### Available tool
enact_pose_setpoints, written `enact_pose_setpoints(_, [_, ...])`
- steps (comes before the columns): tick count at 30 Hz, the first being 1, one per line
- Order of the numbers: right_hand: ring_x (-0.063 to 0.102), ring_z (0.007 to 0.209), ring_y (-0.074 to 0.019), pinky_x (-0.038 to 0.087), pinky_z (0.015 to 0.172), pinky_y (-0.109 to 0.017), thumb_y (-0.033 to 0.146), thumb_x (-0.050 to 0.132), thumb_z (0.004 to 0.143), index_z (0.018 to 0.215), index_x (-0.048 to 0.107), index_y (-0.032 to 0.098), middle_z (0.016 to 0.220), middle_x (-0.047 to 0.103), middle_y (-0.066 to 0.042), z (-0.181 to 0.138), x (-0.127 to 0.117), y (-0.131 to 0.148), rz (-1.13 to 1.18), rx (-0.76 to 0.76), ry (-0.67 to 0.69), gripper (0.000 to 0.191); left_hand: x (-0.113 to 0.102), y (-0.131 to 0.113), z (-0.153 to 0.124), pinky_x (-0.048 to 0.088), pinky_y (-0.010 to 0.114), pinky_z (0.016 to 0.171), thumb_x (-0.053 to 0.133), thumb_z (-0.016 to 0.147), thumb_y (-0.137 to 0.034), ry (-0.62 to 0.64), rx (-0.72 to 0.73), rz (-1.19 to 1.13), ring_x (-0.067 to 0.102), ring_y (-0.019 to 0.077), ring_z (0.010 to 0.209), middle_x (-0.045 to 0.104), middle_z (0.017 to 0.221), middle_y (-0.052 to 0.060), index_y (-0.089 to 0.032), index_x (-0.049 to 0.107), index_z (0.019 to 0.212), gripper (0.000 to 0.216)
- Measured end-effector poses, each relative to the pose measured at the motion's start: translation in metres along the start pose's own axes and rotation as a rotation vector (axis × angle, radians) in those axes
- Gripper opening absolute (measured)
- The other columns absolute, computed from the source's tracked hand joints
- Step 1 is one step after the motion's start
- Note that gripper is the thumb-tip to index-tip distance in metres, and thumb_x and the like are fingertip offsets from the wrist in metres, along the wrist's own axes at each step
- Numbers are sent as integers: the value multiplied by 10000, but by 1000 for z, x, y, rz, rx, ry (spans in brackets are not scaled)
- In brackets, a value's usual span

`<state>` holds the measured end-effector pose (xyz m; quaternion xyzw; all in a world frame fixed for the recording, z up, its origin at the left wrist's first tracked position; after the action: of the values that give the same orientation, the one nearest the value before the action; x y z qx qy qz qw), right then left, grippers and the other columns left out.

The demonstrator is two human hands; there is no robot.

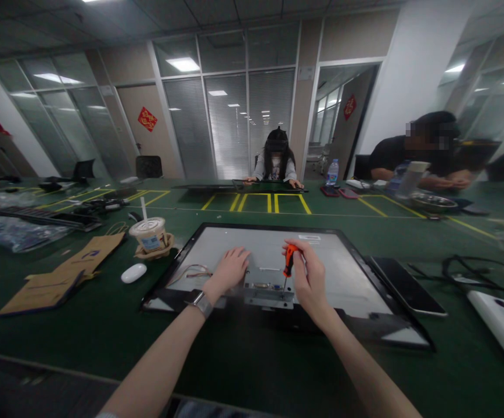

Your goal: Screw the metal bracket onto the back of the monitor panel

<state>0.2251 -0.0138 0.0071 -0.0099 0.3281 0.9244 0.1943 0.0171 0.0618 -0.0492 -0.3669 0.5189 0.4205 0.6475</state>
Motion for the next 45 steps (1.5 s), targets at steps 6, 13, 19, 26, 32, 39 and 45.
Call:
enact_pose_setpoints(6, [635,864,-223,510,791,-394,253,621,919,1008,669,251,913,645,-47,5,-1,9,-141,-139,-34,101,-1,-1,0,379,451,1146,368,1029,-256,6,-6,2,470,283,1377,506,1500,127,-171,527,1405,417])
enact_pose_setpoints(13, [684,855,-210,532,749,-380,265,453,1004,1189,612,243,980,688,-66,1,1,2,-59,-17,-21,245,-1,-1,-1,380,444,1144,373,1028,-254,3,-5,-6,474,275,1370,516,1491,111,-183,539,1389,404])
enact_pose_setpoints(19, [699,872,-206,536,754,-385,272,378,1028,1241,573,249,1052,694,-78,-1,4,-4,-23,12,-17,290,3,1,1,382,453,1141,370,1029,-258,-18,2,-3,476,274,1367,527,1477,116,-186,548,1373,394])
enact_pose_setpoints(26, [618,790,-206,502,770,-376,258,644,907,1054,664,240,835,617,-19,6,0,6,-171,-124,-39,148,5,1,2,402,471,1122,383,1028,-254,-19,7,1,485,283,1356,530,1467,130,-186,546,1366,381])
enact_pose_setpoints(32, [635,867,-213,501,753,-365,232,453,990,1156,649,238,976,645,-61,2,-2,7,-131,-99,35,257,2,0,1,392,467,1132,390,1028,-253,-12,1,6,479,281,1360,531,1463,131,-186,543,1370,381])
enact_pose_setpoints(39, [626,823,-208,499,777,-374,228,632,905,1079,684,246,897,634,-35,6,0,11,-183,-167,-32,183,2,0,1,399,462,1127,373,1031,-251,-12,10,5,484,283,1356,527,1470,132,-176,544,1377,393])
enact_pose_setpoints(45, [643,894,-220,506,790,-383,232,530,956,1103,682,241,970,649,-61,5,-1,10,-143,-134,-6,211,1,0,1,393,464,1133,385,1027,-251,-5,3,2,486,276,1357,529,1468,142,-172,543,1380,395])
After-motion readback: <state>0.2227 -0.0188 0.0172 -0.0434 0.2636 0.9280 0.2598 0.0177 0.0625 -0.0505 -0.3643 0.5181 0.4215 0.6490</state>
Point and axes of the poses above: each hand's wrist, its own z-axis towards the middle knuckle, its own x-axis out of the palm, y = z × x, the point moved 2 cm from there along z, towards the middle knuckle
